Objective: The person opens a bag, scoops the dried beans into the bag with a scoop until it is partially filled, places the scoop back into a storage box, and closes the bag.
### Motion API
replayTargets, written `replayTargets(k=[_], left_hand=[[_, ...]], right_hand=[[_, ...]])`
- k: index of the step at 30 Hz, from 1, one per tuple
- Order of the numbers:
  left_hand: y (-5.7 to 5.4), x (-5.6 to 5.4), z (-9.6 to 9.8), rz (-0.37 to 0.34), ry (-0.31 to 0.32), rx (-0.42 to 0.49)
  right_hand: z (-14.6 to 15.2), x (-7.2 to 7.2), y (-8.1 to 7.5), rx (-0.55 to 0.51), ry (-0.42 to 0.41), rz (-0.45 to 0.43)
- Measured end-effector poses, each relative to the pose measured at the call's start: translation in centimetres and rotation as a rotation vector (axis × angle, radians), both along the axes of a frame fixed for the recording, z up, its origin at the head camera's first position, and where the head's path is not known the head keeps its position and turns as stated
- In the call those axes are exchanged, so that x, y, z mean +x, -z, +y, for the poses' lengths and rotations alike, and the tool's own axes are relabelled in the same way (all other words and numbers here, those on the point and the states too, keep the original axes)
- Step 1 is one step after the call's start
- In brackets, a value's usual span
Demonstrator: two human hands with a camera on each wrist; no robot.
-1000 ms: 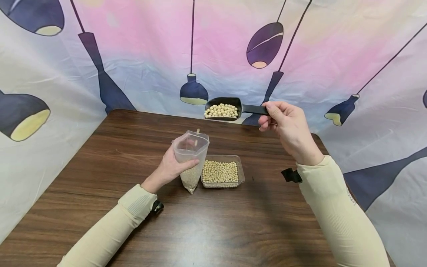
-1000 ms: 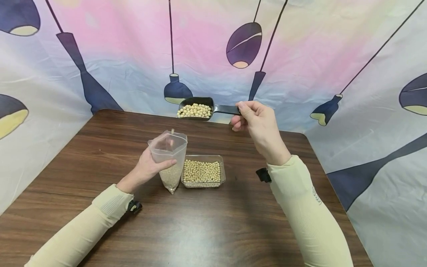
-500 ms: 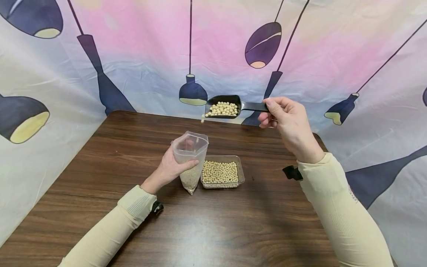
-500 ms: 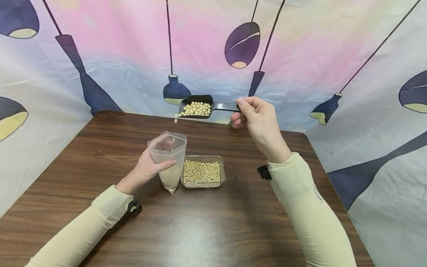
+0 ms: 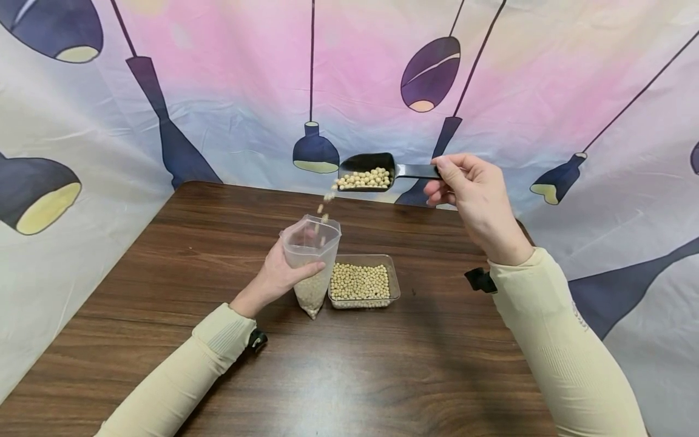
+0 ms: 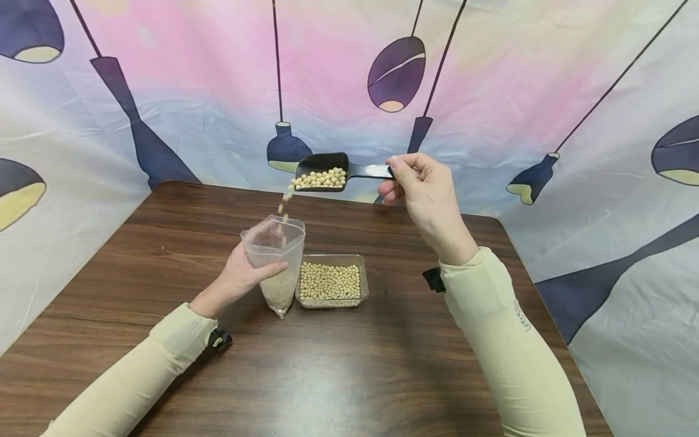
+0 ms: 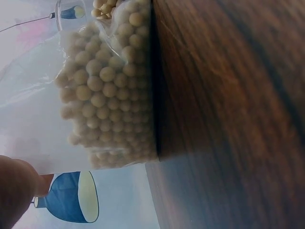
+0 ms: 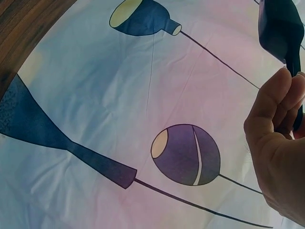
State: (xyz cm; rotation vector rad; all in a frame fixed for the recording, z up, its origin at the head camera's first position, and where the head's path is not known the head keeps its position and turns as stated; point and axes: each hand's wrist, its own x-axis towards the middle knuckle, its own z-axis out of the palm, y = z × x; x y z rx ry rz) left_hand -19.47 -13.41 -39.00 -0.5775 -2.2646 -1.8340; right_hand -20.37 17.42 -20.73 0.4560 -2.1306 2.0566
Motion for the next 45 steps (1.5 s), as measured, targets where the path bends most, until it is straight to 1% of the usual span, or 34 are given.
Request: replayTargets(k=[8,12,16,18,23,28,33,39,43,45], left_hand=[[0.0,0.0,-0.1,0.0,0.005,0.007],[0.0,0.1,-0.1,-0.007,0.011,0.014],[0.0,0.2,-0.1,-0.033,-0.016,-0.009],[-0.1,0.2,-0.1,-0.041,-0.02,-0.015],[-0.3,0.2,0.0,-0.036,-0.005,-0.003],[-0.2,0.2,0.0,-0.025,-0.011,-0.006],[0.1,0.1,0.0,-0.001,-0.004,-0.002],[0.1,0.0,0.0,-0.006,-0.011,-0.003],[0.1,0.1,0.0,-0.008,-0.013,-0.008],[0.1,0.0,0.1,-0.004,-0.004,0.0]], right_hand=[[-0.1,0.1,-0.2,0.049,0.024,0.025],[-0.2,0.1,-0.2,0.055,0.03,0.031],[-0.2,0.1,-0.2,0.053,0.026,0.042],[-0.2,0.1,-0.3,0.059,0.028,0.054],[-0.2,0.0,-0.4,0.09,0.048,0.086],[-0.3,0.2,-0.7,0.095,0.059,0.109],[-0.3,0.4,-0.8,0.138,0.078,0.147],[-0.3,0.7,-0.9,0.155,0.075,0.192],[-0.5,1.1,-0.8,0.201,0.085,0.25],[-0.7,1.4,-0.8,0.236,0.098,0.28]])
